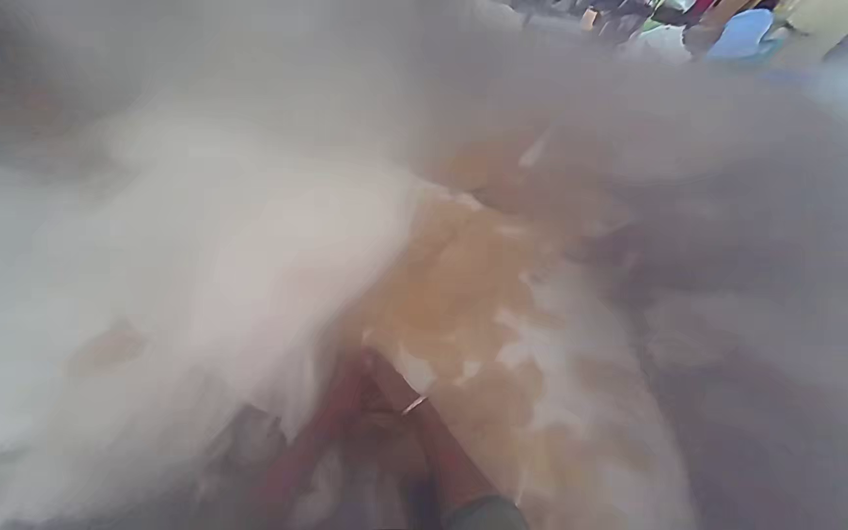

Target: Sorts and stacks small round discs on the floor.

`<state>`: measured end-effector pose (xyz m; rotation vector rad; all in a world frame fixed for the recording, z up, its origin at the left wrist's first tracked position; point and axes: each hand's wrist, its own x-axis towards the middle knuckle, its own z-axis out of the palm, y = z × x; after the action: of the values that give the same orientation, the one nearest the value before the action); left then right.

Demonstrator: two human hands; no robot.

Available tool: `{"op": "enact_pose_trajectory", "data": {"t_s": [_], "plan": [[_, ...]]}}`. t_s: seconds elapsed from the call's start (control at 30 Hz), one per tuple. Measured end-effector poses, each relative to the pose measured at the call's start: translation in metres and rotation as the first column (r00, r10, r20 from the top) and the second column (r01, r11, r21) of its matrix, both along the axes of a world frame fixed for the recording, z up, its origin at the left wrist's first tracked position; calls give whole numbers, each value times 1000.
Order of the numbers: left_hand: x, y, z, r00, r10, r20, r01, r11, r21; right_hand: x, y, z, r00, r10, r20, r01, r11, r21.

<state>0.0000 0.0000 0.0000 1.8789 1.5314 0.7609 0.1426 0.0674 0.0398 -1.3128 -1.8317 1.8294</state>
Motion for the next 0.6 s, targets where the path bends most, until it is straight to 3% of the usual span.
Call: {"op": "enact_pose_trajectory", "data": {"t_s": [0.1,0.17,0.23,0.37,0.5,0.6], "plan": [[2,-1,-3,999,-25,-44,25,1000,9,8,3,-13,996,-89,4,89,996,16],[3,2,0,992,-45,-117,38,997,-60,13,12,-21,976,-177,125,164,980,109],[7,5,10,984,-71,-166,44,986,-163,17,20,-24,941,-146,305,108,984,139],[11,14,21,955,-174,-240,90,942,-323,22,28,-25,875,-55,482,8,995,101],[11,16,21,940,-203,-275,96,929,-359,24,34,-17,765,24,644,-104,991,86],[21,17,59,950,-171,-263,43,901,-431,38,44,-2,738,1,675,-122,984,132]]}}
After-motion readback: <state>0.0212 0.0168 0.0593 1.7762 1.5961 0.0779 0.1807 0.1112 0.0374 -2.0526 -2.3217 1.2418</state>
